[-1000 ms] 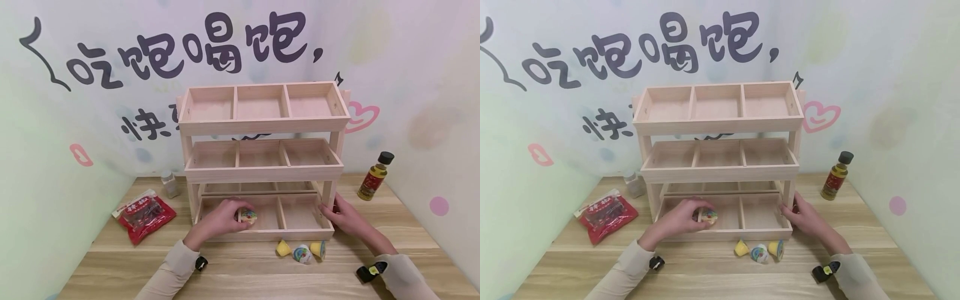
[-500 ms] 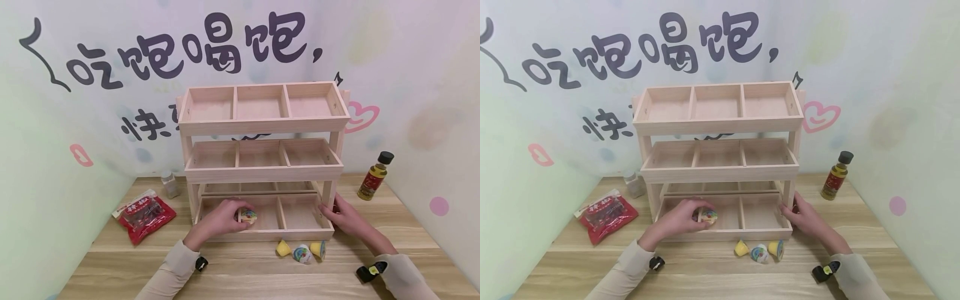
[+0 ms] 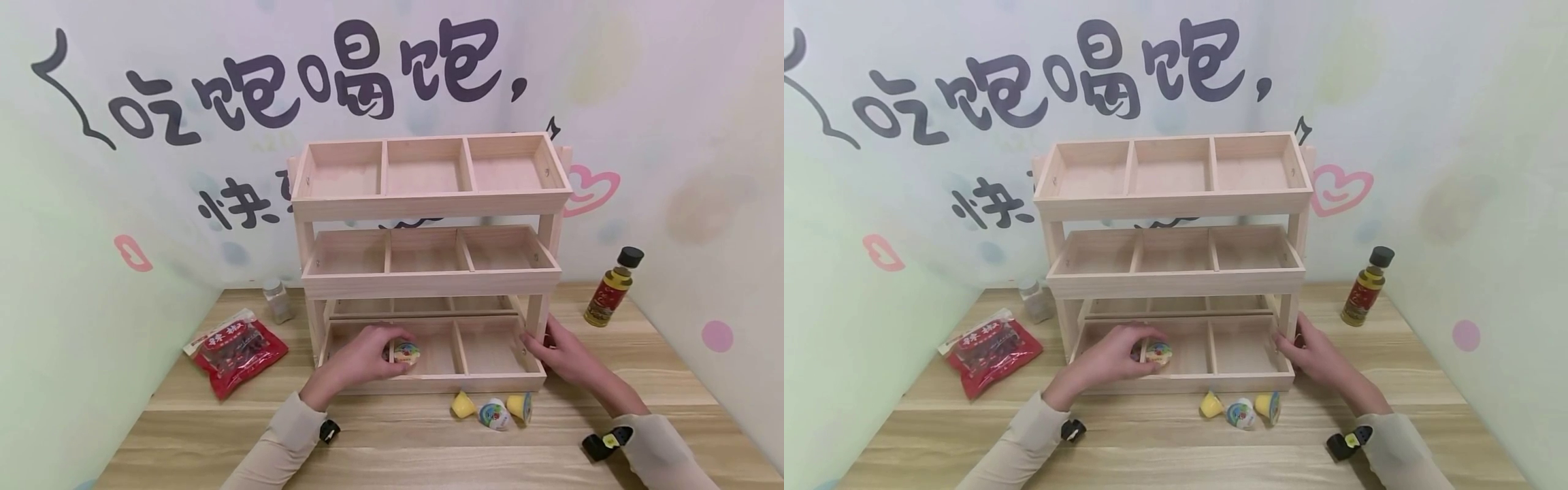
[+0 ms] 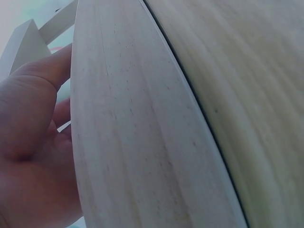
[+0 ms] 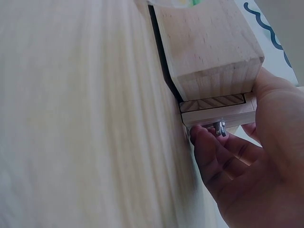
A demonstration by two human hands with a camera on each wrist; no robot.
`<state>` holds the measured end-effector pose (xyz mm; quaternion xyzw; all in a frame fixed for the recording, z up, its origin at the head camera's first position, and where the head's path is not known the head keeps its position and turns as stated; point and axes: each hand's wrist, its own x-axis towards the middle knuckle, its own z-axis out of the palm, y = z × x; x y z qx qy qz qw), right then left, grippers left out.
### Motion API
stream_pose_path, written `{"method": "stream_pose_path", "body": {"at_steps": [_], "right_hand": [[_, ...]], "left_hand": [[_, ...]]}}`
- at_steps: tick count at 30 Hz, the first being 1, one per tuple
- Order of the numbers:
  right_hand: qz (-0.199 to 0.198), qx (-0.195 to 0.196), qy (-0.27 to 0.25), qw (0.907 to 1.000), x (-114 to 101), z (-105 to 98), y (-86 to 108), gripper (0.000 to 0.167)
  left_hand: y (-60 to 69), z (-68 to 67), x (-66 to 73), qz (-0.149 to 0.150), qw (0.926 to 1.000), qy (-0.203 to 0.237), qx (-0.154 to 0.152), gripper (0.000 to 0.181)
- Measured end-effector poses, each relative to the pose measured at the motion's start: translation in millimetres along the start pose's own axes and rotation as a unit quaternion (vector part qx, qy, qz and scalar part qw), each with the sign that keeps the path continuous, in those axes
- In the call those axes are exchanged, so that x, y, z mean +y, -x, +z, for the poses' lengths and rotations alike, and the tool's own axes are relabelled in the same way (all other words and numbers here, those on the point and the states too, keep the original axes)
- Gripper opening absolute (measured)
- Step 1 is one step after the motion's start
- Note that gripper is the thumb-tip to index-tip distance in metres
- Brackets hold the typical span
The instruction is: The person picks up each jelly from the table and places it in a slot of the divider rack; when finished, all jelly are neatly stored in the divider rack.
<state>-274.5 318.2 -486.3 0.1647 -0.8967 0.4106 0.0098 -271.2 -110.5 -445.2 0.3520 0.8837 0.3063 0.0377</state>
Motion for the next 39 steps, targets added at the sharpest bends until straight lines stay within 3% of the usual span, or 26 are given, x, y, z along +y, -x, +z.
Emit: {"method": "stream_pose_path", "body": {"at_steps": [5, 9, 12, 18, 22, 26, 32, 39], "right_hand": [[0.002, -0.002, -0.001, 1.0, 0, 1, 0.1, 0.074], [0.004, -0.001, 0.0, 1.0, -1, 0, 0.3, 0.075], [0.003, 0.001, 0.0, 1.0, -1, -1, 0.7, 0.075], [0.003, -0.001, -0.006, 1.0, -1, -2, 0.9, 0.075], [0.002, -0.001, -0.005, 1.0, 0, -1, 0.1, 0.074], [0.004, -0.003, -0.007, 1.0, 0, 0, 0.1, 0.074], [0.008, -0.005, -0.01, 0.9999, -1, 0, 0.8, 0.075], [0.01, -0.004, -0.006, 0.9999, 0, -1, -0.1, 0.075]], "left_hand": [[0.7, 1.2, 8.3, 0.028, 0.9996, -0.007, 0.004, 0.041], [0.7, 7.6, 26.9, 0.065, 0.9976, -0.017, 0.016, 0.04], [0.6, 17.9, 45.1, 0.103, 0.9942, -0.026, 0.016, 0.038], [4.9, 43.5, 73.2, 0.163, 0.9842, -0.067, -0.018, 0.038], [9.5, 56.6, 78.0, 0.158, 0.9819, -0.102, -0.025, 0.038], [12.0, 63.0, 77.0, 0.136, 0.9855, -0.098, -0.025, 0.033], [12.2, 62.3, 74.4, 0.123, 0.9891, -0.076, -0.024, 0.016], [10.4, 59.1, 70.7, 0.118, 0.99, -0.049, -0.06, 0.031]]}}
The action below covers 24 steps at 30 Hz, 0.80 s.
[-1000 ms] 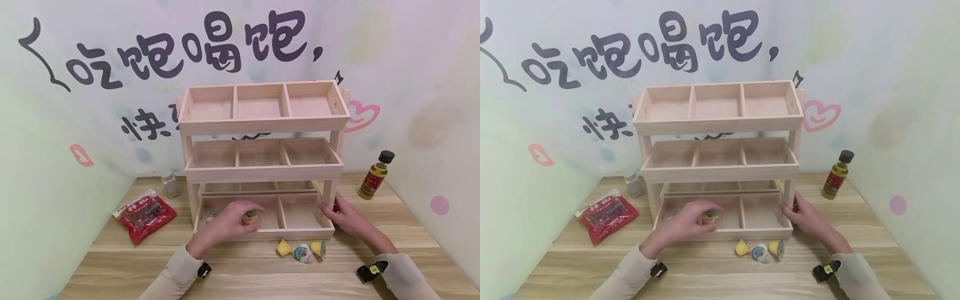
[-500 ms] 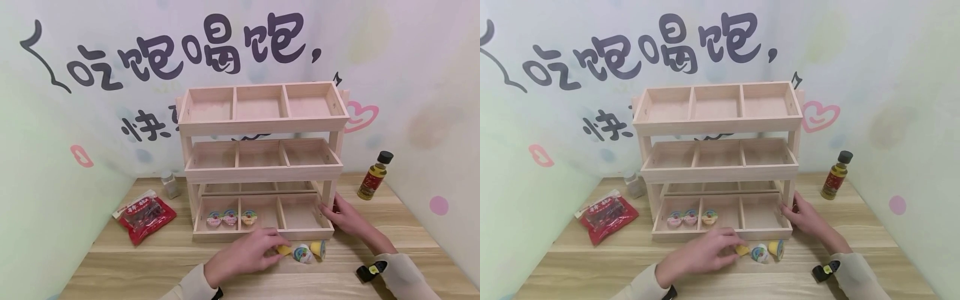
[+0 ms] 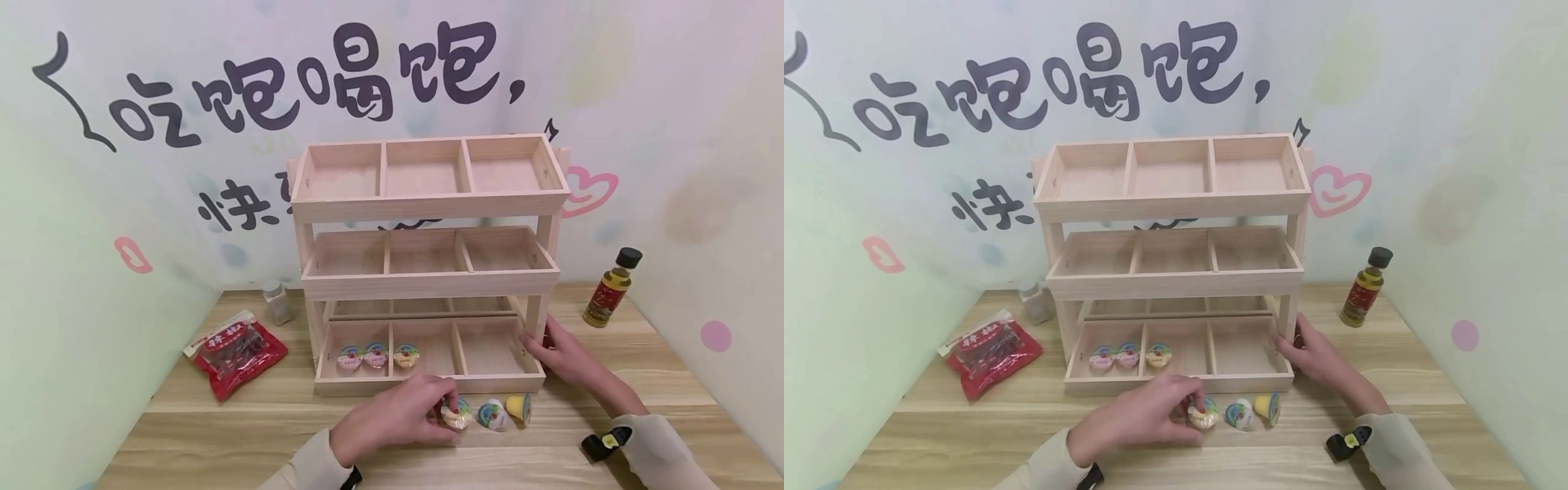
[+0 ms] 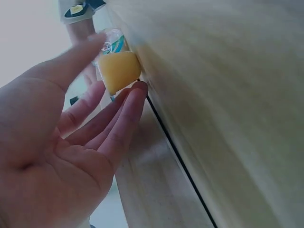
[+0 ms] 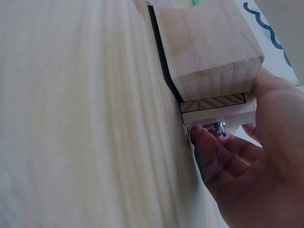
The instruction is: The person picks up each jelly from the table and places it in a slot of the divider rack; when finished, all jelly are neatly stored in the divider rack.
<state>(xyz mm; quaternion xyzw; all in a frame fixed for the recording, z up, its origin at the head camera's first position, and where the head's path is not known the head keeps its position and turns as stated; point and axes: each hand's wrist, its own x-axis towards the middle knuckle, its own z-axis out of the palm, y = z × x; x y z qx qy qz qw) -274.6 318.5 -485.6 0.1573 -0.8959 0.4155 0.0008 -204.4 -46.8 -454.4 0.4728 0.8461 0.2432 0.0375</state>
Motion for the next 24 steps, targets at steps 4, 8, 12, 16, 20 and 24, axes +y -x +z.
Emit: {"method": "stream_pose_path", "body": {"at_steps": [4, 8, 12, 16, 20, 24], "right_hand": [[-0.001, 0.0, -0.002, 1.0, 1.1, 0.2, 0.0, 0.075], [0.0, 0.0, -0.003, 1.0, 0.7, 0.1, 0.2, 0.075], [-0.001, -0.003, -0.004, 1.0, 0.1, -0.2, -0.4, 0.076], [-0.002, -0.004, -0.005, 1.0, -0.3, -0.6, -0.6, 0.076], [-0.002, -0.005, -0.003, 1.0, -0.5, -1.1, -0.2, 0.076], [0.0, -0.008, -0.003, 1.0, -1.0, -1.1, -0.2, 0.076]], "left_hand": [[0.8, -0.4, -0.3, -0.008, 0.9998, 0.017, -0.003, 0.028], [1.4, -0.3, -0.9, -0.014, 0.9998, 0.015, -0.007, 0.032], [0.5, 0.2, -2.4, 0.008, 0.9999, -0.004, -0.01, 0.043], [0.2, 0.0, -2.5, 0.019, 0.9997, 0.0, -0.018, 0.036], [0.7, -0.4, -0.6, 0.015, 0.9995, 0.0, -0.026, 0.033], [0.5, -0.7, 0.9, 0.016, 0.9994, -0.009, -0.03, 0.034]]}}
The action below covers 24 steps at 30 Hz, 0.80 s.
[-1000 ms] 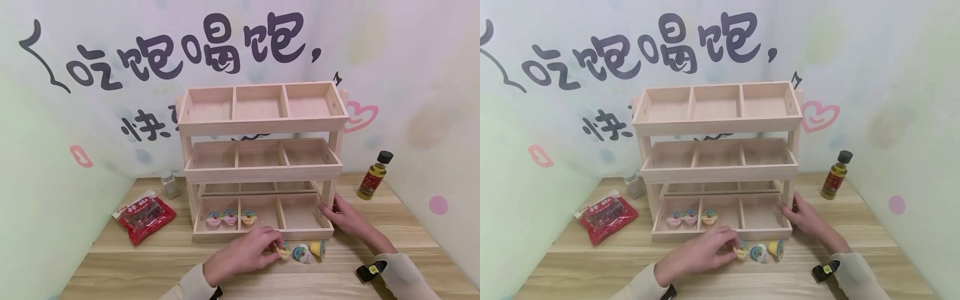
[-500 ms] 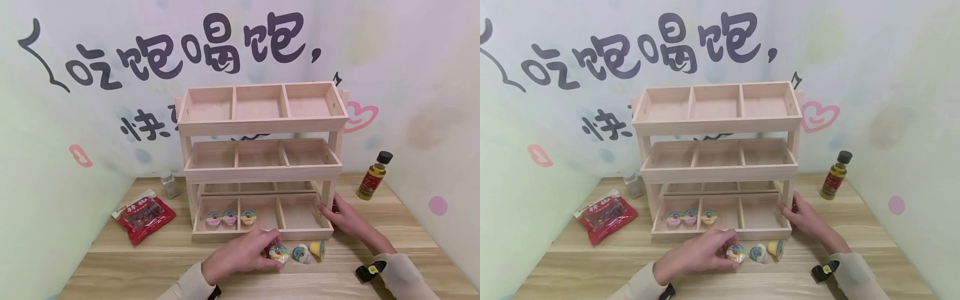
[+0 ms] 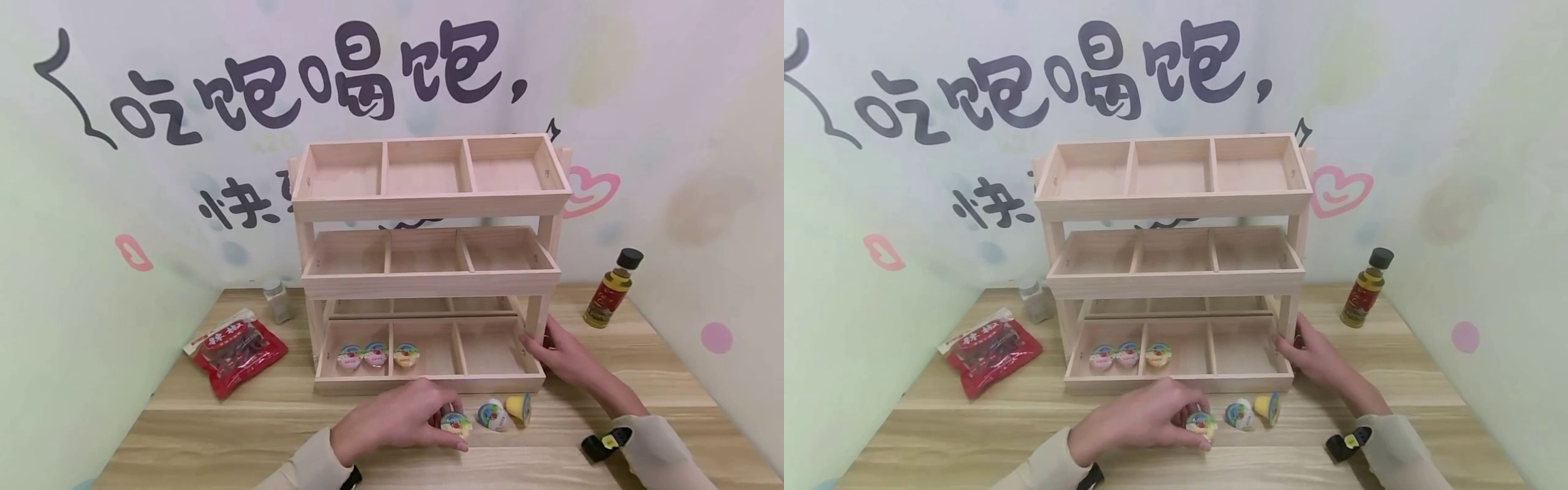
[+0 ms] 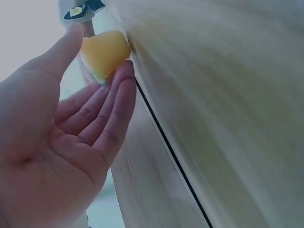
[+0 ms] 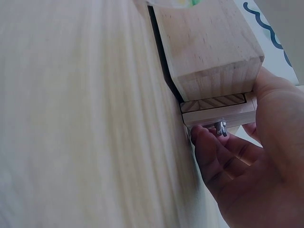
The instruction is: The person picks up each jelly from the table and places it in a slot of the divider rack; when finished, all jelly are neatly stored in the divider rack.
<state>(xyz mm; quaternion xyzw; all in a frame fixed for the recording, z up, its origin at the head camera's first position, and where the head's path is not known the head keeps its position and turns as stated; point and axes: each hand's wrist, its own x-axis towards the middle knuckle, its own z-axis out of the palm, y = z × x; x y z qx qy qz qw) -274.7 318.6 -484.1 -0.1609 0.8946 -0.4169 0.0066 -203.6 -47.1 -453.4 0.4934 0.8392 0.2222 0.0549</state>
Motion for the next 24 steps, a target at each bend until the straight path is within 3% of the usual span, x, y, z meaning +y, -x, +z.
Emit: {"method": "stream_pose_path", "body": {"at_steps": [7, 17, 24], "right_hand": [[0.002, 0.003, 0.003, 1.0, 1, -1, 0.9, 0.077], [0.0, 0.007, 0.005, 1.0, 2, 0, 0.0, 0.077], [0.001, 0.006, 0.005, 1.0, 2, 0, 0.1, 0.078]], "left_hand": [[-6.8, -12.2, -0.9, 0.011, 0.9991, 0.006, 0.04, 0.04], [-16.7, -43.4, -10.0, -0.025, 0.9926, 0.071, 0.095, 0.033], [-25.9, -49.3, -26.6, -0.039, 0.9864, 0.091, 0.131, 0.034]]}}
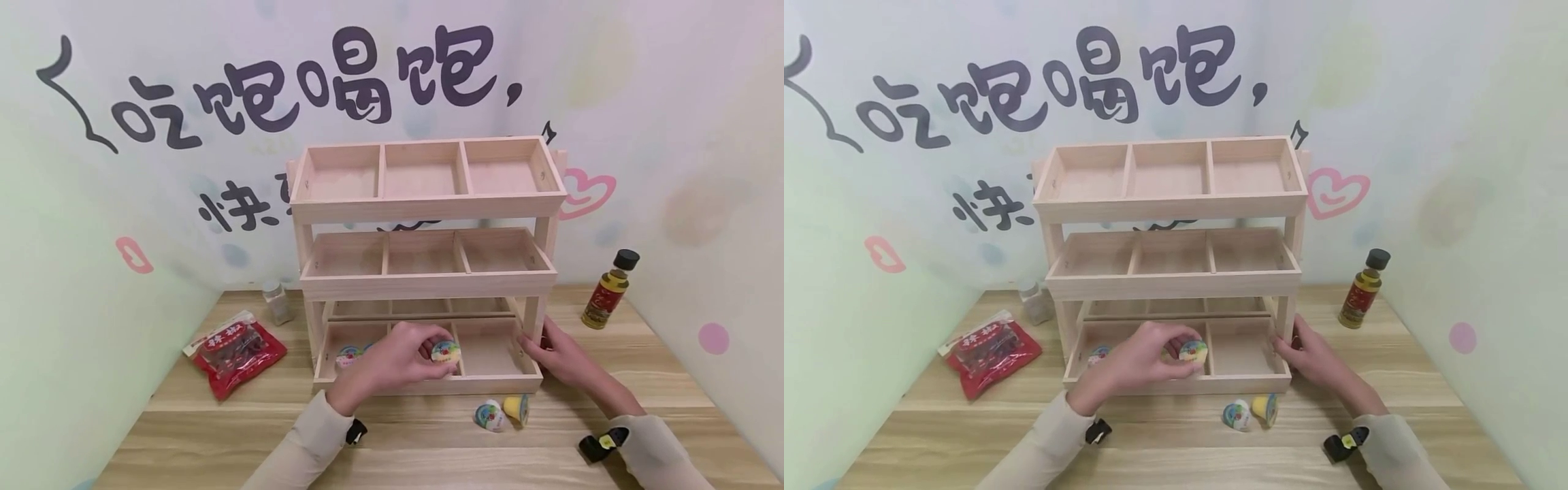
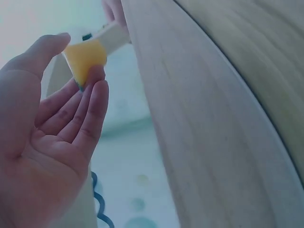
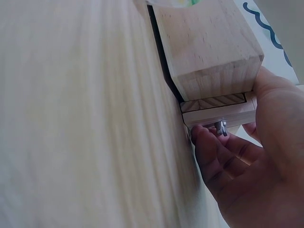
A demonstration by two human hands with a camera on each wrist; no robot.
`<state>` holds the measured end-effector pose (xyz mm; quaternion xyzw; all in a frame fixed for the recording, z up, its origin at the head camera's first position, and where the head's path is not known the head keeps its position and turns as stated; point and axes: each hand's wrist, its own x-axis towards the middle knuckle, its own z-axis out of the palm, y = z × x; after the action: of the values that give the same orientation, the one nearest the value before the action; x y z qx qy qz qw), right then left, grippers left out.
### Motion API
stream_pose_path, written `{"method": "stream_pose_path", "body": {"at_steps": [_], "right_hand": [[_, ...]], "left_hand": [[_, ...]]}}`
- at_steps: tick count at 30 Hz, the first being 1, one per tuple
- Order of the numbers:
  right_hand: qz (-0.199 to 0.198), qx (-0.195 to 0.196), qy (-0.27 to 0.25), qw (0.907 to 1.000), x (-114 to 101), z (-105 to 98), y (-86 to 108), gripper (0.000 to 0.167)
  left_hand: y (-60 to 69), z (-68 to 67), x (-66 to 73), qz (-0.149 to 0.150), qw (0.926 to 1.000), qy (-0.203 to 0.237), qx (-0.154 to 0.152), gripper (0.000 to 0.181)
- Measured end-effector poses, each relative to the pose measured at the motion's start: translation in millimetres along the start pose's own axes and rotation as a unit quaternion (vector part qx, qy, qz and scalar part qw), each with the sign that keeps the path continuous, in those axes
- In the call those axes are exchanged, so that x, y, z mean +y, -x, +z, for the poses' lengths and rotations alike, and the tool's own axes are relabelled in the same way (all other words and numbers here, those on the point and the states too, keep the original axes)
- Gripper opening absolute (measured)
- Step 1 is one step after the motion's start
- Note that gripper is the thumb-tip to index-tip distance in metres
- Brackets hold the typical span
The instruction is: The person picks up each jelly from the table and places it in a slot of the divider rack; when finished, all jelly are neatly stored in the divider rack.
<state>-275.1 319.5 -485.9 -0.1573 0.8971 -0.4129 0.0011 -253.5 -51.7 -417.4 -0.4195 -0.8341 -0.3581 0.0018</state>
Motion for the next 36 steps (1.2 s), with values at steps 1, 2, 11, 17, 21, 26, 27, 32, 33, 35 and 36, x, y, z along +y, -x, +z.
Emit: {"method": "stream_pose_path", "body": {"at_steps": [1, 2, 11, 17, 21, 26, 27, 32, 33, 35, 36], "right_hand": [[0.0, 0.0, 0.001, 1.0, 0, 0, 0.3, 0.078], [0.001, -0.001, 0.001, 1.0, 0, 0, 0.4, 0.078], [-0.003, 0.002, 0.004, 1.0, 1, -1, -0.5, 0.077], [-0.002, -0.001, 0.0, 1.0, 2, 0, -0.3, 0.077], [-0.003, -0.001, -0.002, 1.0, 3, 1, 0.2, 0.077], [0.001, -0.004, -0.006, 1.0, 1, 1, 0.8, 0.077], [0.002, -0.005, -0.005, 1.0, 1, 1, 0.9, 0.077], [0.003, -0.005, -0.006, 1.0, 0, 0, 1.4, 0.078], [0.002, -0.005, -0.006, 1.0, 0, 0, 1.4, 0.078], [0.0, -0.004, -0.006, 1.0, 0, 1, 1.3, 0.078], [-0.001, -0.004, -0.005, 1.0, 1, 1, 1.2, 0.078]], "left_hand": [[-0.4, 0.4, -3.0, -0.005, 1.0, 0.006, 0.004, 0.034], [-0.6, 1.1, -6.1, -0.011, 0.9998, 0.012, 0.007, 0.035], [1.9, 8.9, -30.3, -0.057, 0.9982, -0.002, 0.016, 0.038], [2.6, 11.6, -39.1, -0.083, 0.9959, -0.031, 0.018, 0.04], [1.7, 13.5, -44.1, -0.086, 0.9942, -0.061, 0.019, 0.04], [1.4, 13.5, -47.9, -0.083, 0.9919, -0.095, 0.013, 0.042], [1.6, 13.3, -48.1, -0.083, 0.9917, -0.098, 0.01, 0.042], [2.8, 13.2, -48.3, -0.079, 0.992, -0.098, -0.012, 0.039], [3.0, 13.3, -48.3, -0.079, 0.992, -0.097, -0.017, 0.04], [3.7, 13.2, -48.3, -0.08, 0.992, -0.094, -0.025, 0.04], [4.1, 13.0, -48.5, -0.081, 0.992, -0.092, -0.028, 0.041]]}}
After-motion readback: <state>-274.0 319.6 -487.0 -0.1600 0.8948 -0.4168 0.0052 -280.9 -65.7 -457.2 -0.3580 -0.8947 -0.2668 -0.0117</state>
